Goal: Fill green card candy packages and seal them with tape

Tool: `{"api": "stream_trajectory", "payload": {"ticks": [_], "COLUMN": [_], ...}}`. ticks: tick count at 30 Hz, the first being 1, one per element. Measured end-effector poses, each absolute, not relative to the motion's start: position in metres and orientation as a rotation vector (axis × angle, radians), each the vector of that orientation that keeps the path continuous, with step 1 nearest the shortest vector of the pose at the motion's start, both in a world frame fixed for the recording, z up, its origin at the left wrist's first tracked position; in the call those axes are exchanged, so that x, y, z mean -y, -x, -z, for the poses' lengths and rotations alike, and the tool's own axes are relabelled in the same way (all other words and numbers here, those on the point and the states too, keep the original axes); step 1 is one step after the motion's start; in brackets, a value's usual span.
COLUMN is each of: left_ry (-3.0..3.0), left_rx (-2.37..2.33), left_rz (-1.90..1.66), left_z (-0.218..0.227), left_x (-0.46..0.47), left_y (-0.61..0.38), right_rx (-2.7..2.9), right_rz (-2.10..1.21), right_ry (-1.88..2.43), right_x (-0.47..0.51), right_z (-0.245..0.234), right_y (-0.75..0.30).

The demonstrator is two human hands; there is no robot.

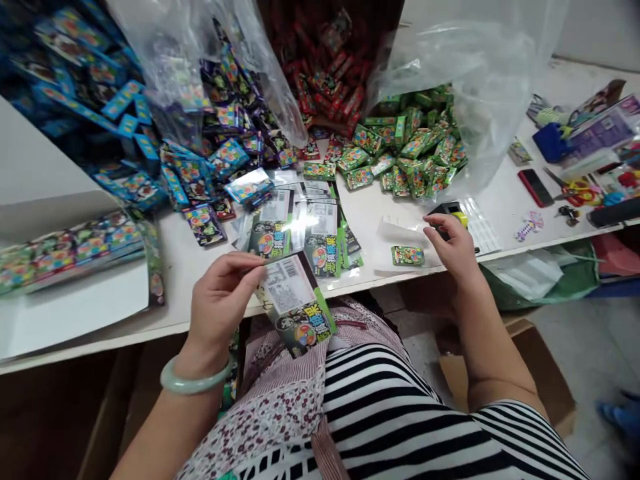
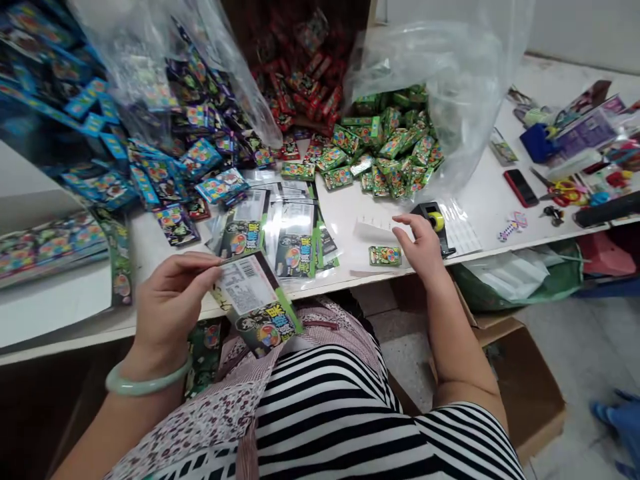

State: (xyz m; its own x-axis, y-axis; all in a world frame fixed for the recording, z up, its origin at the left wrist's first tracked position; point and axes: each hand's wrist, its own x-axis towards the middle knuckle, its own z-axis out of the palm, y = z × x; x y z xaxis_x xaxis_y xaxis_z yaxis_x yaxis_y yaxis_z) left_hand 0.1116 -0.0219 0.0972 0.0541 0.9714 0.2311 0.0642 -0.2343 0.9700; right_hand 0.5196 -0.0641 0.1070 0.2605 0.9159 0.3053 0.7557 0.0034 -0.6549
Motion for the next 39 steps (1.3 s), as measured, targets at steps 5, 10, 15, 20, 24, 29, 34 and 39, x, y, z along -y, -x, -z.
{"api": "stream_trajectory", "payload": {"ticks": [5, 10, 15, 20, 24, 29, 34, 39], "left_ry": [-1.479, -1.510, -1.517, -1.513, -1.529, -1.577, -1.632, -1.684], "left_rx": [-1.091, -1.115, -1.106, -1.091, -1.167, -1.116, -1.068, -0.989], "left_rz": [-1.305, -1.305, -1.320, -1.300, -1.259, -1.228, -1.206, -1.225], "left_z": [-0.098, -0.099, -0.100, -0.100, -0.106, -0.109, -0.106, -0.107], "left_x": [0.021, 0.022, 0.020, 0.018, 0.020, 0.020, 0.019, 0.020], "left_y": [-0.118, -0.115, -0.120, -0.121, -0.122, -0.127, -0.134, -0.140], "right_rx": [1.654, 1.722, 1.613, 1.545, 1.460, 1.311, 1.415, 1.987], "right_rz": [-0.181, -0.279, -0.424, -0.442, -0.476, -0.501, -0.567, -1.054], "right_ry": [2.034, 2.239, 2.283, 2.239, 2.183, 2.096, 1.586, 1.175], "right_x": [0.039, 0.012, 0.005, -0.002, -0.005, -0.002, 0.008, 0.007], "right_z": [-0.088, -0.083, -0.069, -0.053, -0.045, -0.051, -0.119, -0.192], "right_y": [-0.544, -0.533, -0.537, -0.539, -0.543, -0.552, -0.503, -0.399]}}
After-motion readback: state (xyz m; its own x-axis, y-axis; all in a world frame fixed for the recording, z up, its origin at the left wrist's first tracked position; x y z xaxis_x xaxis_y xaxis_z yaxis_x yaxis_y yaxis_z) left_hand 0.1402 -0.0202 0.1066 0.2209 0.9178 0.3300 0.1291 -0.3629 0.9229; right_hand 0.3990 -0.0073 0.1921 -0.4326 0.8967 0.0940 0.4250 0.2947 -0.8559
